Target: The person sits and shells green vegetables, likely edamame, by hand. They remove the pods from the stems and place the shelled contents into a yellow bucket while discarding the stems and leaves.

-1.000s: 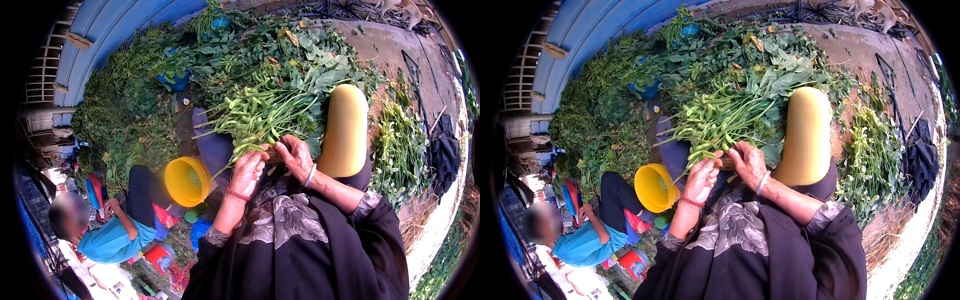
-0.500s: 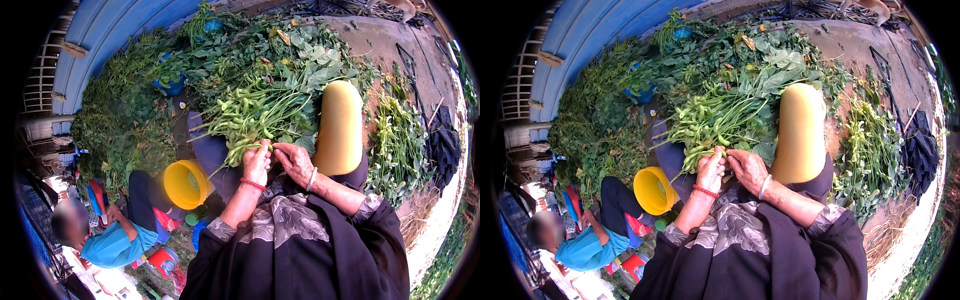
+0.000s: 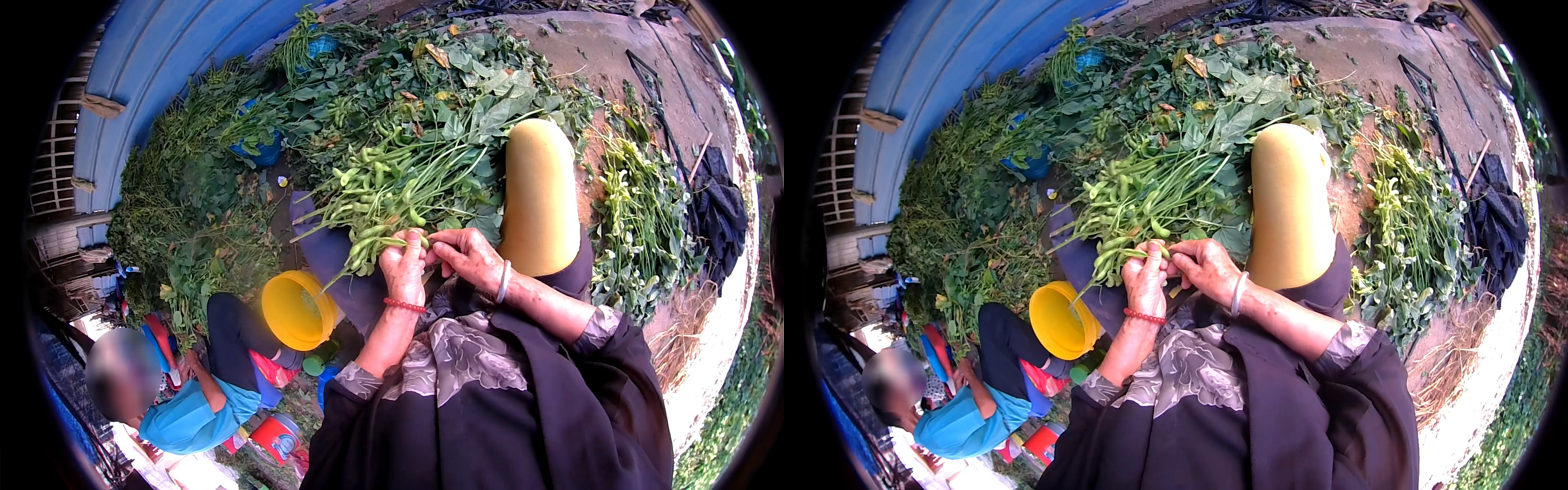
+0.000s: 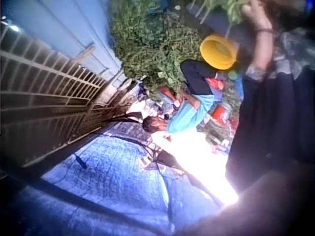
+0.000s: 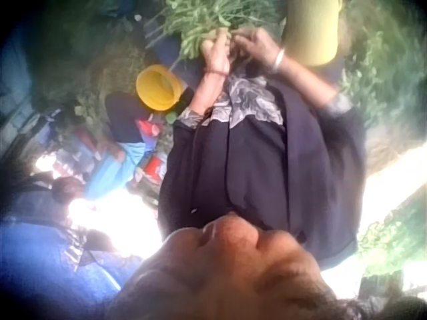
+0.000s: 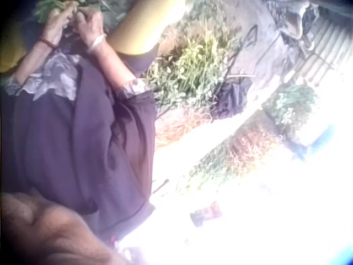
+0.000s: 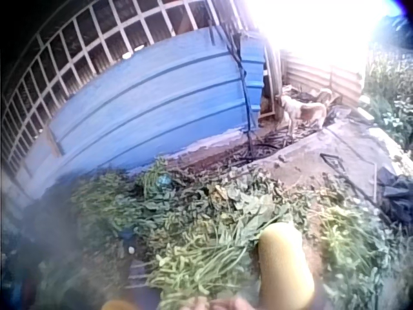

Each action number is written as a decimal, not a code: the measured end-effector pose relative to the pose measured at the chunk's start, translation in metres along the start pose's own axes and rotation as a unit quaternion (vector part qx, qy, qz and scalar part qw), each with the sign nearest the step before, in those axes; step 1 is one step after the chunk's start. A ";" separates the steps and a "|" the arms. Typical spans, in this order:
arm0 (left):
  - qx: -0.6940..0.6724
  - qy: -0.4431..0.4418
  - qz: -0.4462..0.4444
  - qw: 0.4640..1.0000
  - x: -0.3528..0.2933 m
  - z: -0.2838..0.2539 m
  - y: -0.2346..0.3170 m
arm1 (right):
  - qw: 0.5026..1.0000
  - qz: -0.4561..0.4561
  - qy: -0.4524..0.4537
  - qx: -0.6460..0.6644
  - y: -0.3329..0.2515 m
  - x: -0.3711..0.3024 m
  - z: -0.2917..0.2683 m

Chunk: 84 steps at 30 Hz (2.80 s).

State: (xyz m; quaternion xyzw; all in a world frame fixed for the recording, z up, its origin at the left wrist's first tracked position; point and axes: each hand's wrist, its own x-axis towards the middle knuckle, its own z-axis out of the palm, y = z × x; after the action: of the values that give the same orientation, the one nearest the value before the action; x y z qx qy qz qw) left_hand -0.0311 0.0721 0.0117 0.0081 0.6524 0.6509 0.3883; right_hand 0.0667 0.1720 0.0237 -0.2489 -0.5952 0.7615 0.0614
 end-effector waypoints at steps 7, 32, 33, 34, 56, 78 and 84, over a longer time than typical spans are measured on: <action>0.000 -0.058 -0.036 0.998 -0.001 -0.002 0.010 | 0.993 0.069 -0.015 0.098 0.010 0.005 -0.004; -0.103 -0.156 -0.103 0.977 0.010 -0.028 0.019 | 0.984 -0.088 0.082 -0.134 -0.008 0.002 0.013; -0.105 -0.158 -0.118 0.975 0.008 -0.030 0.020 | 0.989 -0.077 0.080 -0.097 -0.006 0.004 0.010; -0.106 -0.159 -0.132 0.973 0.005 -0.032 0.021 | 0.990 -0.071 0.091 -0.085 -0.001 0.007 0.007; -0.057 -0.056 -0.093 0.993 0.001 -0.019 0.002 | 0.919 -0.215 0.100 -0.315 0.004 0.001 0.000; -0.039 -0.124 -0.065 0.989 -0.004 -0.023 0.005 | 0.991 0.075 -0.049 0.096 0.011 0.003 0.003; 0.080 -0.125 -0.015 0.989 -0.006 -0.024 0.007 | 0.997 0.004 -0.065 0.037 0.019 0.006 0.011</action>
State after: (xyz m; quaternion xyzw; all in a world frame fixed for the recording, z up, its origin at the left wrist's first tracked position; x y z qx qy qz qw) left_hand -0.0427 0.0501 0.0176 0.1109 0.6485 0.5849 0.4744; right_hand 0.0602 0.1596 0.0057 -0.1987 -0.5684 0.7979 0.0289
